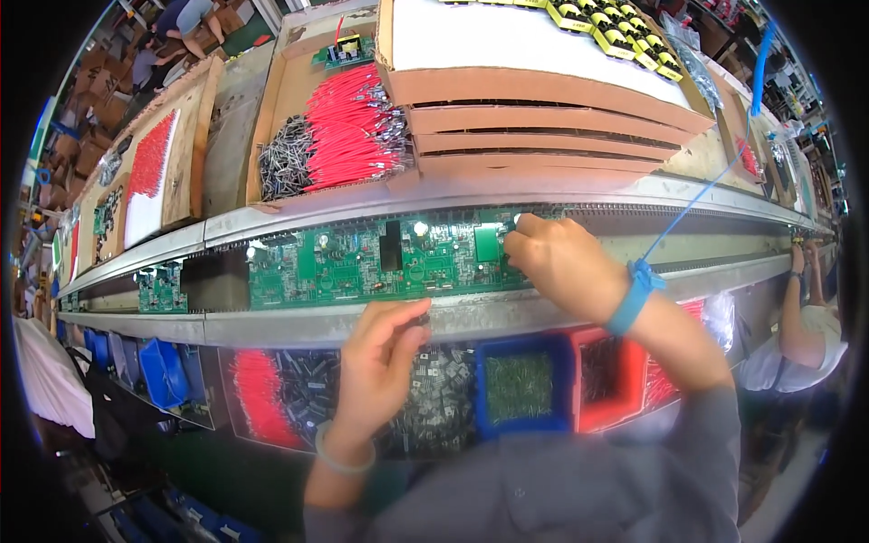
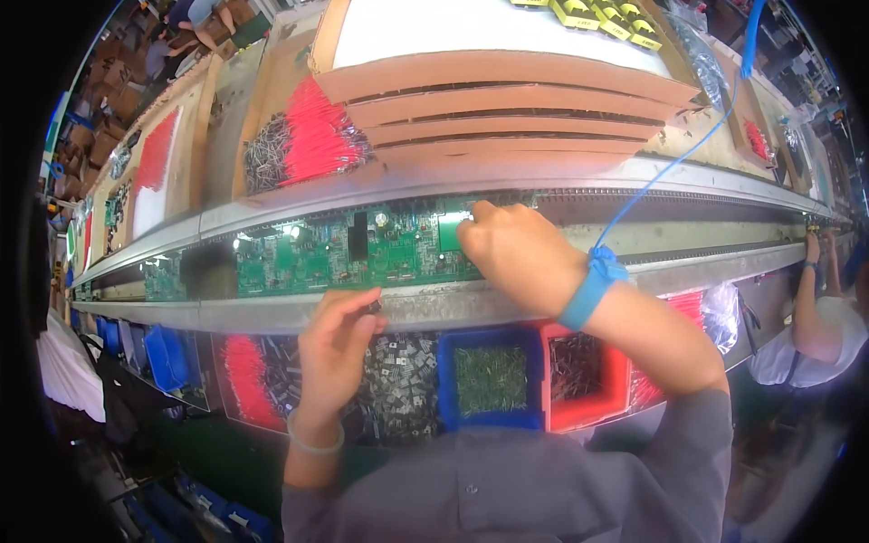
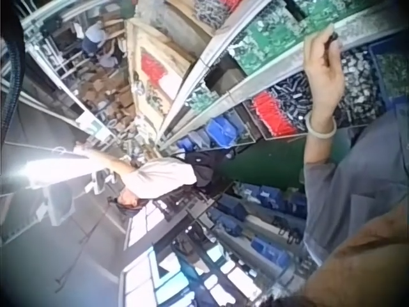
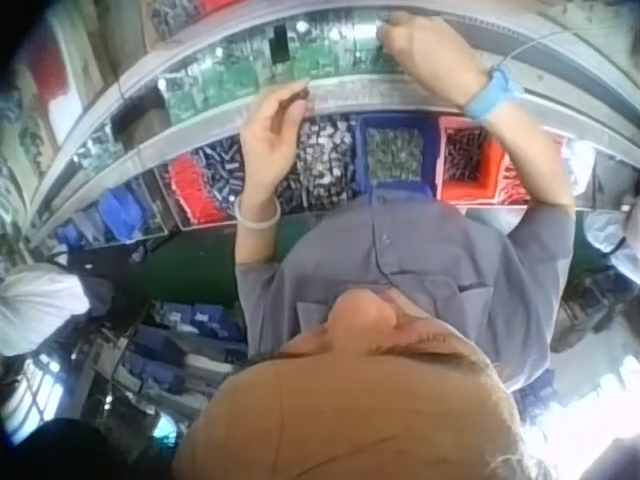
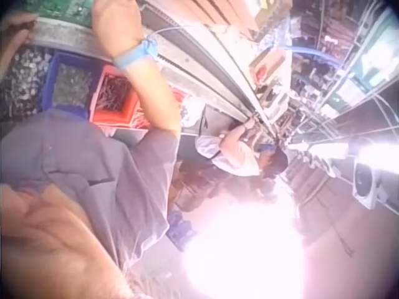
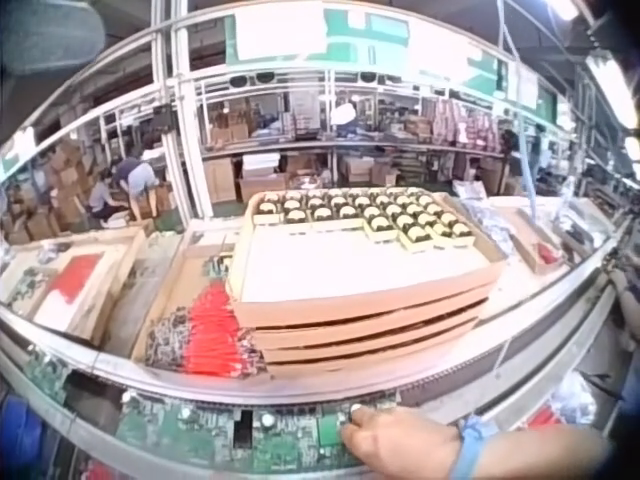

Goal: The person assembles circuit boards on an assembly line by inserting electronic components, transformers, and wires into the boards by hand.

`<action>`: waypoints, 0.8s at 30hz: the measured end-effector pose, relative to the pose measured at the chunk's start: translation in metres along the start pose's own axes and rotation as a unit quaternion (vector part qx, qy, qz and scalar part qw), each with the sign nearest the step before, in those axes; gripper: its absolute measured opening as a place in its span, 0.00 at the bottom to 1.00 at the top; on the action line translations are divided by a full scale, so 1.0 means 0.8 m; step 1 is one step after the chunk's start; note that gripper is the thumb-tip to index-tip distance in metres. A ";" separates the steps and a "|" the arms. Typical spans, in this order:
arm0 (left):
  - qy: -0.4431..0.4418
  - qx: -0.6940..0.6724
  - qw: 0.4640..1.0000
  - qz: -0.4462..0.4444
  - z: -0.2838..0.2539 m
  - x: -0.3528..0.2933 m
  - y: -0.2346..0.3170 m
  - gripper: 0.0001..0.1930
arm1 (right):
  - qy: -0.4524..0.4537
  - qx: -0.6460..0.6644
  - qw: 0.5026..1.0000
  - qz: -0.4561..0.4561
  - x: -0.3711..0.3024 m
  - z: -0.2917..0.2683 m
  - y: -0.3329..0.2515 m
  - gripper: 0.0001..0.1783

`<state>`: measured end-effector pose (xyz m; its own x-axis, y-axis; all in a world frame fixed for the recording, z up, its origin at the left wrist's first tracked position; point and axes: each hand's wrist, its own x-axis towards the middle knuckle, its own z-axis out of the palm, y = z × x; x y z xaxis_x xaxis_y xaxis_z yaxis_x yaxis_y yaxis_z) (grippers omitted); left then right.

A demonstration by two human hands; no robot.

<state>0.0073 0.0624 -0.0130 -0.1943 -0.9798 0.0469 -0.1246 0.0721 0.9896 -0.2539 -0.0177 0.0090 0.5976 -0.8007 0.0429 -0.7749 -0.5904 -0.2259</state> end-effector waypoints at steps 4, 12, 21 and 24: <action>0.007 0.014 1.000 0.017 -0.003 -0.002 -0.001 0.15 | -0.023 -0.012 1.000 -0.004 0.004 0.000 -0.003 0.03; -0.020 0.056 0.998 0.022 -0.009 -0.003 -0.001 0.15 | -0.021 -0.016 1.000 -0.006 0.002 0.008 -0.001 0.06; -0.011 0.065 0.997 0.037 -0.007 -0.002 -0.003 0.15 | 0.069 0.073 0.995 -0.005 -0.005 0.014 0.007 0.06; 0.020 0.071 0.995 0.071 -0.005 -0.001 -0.005 0.16 | 0.067 0.137 0.988 0.007 0.000 0.004 0.015 0.06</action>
<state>0.0116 0.0620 -0.0164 -0.1812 -0.9643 0.1929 -0.2347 0.2329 0.9437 -0.2628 -0.0248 0.0032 0.5406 -0.8253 0.1633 -0.6860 -0.5448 -0.4822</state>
